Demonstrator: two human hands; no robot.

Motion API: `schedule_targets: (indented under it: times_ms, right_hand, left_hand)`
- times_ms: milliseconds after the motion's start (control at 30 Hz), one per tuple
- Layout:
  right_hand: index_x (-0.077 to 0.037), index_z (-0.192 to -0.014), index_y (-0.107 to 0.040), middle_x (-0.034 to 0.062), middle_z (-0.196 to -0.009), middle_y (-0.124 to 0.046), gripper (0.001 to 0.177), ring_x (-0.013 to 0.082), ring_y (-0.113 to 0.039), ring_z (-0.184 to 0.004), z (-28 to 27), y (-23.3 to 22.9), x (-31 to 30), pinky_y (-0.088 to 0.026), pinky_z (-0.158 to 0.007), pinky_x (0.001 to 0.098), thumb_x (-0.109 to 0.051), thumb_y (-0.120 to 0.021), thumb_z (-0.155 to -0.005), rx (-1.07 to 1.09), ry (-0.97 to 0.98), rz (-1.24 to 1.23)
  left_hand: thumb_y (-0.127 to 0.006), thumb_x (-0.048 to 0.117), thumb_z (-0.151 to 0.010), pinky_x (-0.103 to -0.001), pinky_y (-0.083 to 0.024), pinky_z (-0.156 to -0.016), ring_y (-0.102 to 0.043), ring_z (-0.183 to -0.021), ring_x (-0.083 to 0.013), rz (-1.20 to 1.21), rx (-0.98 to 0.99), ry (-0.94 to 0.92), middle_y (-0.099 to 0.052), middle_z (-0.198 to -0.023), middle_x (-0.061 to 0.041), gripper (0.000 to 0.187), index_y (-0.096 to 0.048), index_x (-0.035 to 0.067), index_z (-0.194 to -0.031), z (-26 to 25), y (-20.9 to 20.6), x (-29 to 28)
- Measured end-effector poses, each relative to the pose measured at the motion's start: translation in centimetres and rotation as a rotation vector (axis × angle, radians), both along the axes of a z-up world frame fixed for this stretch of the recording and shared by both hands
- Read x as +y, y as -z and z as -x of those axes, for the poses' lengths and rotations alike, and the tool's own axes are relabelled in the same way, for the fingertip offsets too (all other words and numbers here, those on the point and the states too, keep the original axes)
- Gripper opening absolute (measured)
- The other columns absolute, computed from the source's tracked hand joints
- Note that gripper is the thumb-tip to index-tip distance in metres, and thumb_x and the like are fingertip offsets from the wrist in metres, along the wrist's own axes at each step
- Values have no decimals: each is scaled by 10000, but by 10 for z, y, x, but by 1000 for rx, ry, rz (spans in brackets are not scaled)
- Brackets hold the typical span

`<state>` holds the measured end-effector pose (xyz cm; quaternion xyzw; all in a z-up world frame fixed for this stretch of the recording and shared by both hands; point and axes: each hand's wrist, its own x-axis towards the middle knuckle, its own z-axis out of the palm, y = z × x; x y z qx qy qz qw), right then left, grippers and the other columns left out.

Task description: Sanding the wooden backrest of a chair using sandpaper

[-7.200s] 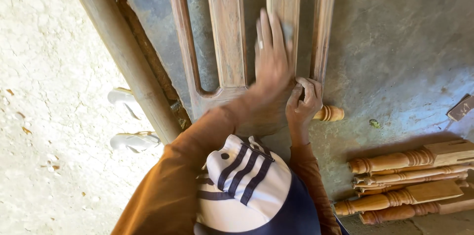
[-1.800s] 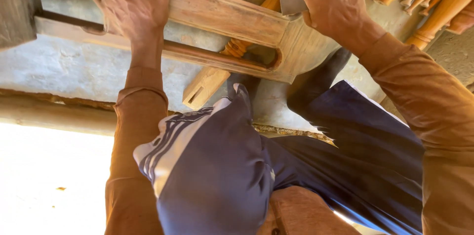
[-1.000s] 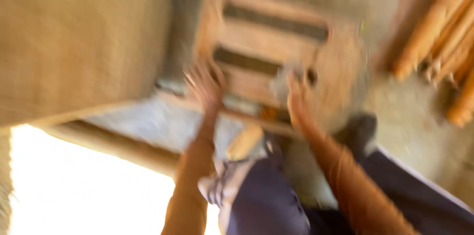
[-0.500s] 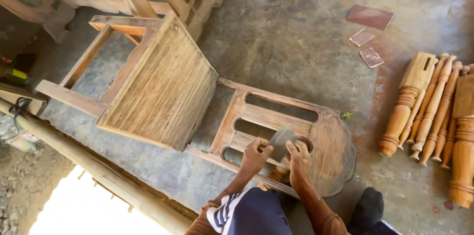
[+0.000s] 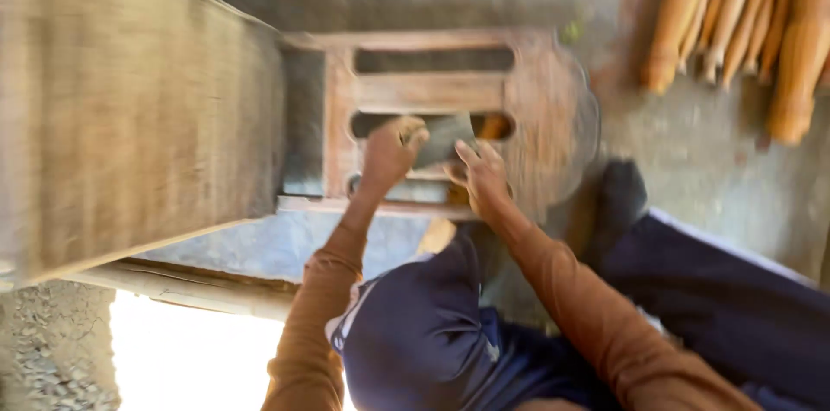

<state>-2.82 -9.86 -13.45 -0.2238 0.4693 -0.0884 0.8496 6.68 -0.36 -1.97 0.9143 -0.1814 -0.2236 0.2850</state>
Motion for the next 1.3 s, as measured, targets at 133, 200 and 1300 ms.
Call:
schedule_targets:
  times_ms: [133,200,1300]
  right_hand:
    - [-54,-1139,-509,161,-1006,-623,347,295,-693,-809,-5,-12,-2,-580,-723,489,-223,-654,-872,43,-118,84]
    - [-61,-1145,-478,191,-953,-679,364,275,-716,-709,-13,-27,-7,-591,-669,426,-267,-621,-881,115,-154,78]
    - [-35,-956,-506,11,-851,-474,48,98,-412,-753,42,-30,-144,-395,-705,236,-66,-522,-989,118,-178,1056]
  left_hand:
    - [-630,243,-847,-443,-499,-814,-650,-925,-332,-68,-154,118,-685,-950,-104,180,-682,168,-1003,-22,22,-21]
    - [-629,256,-867,-440,-505,-780,-652,-899,-328,-16,-204,157,-677,-934,-99,150,-674,178,-986,-34,22,-34]
    - [-315,524,-975,-622,-355,-940,-335,-1223,-403,-284,-616,-77,-361,-1303,-226,606,-383,11,-1289,-7,79,90]
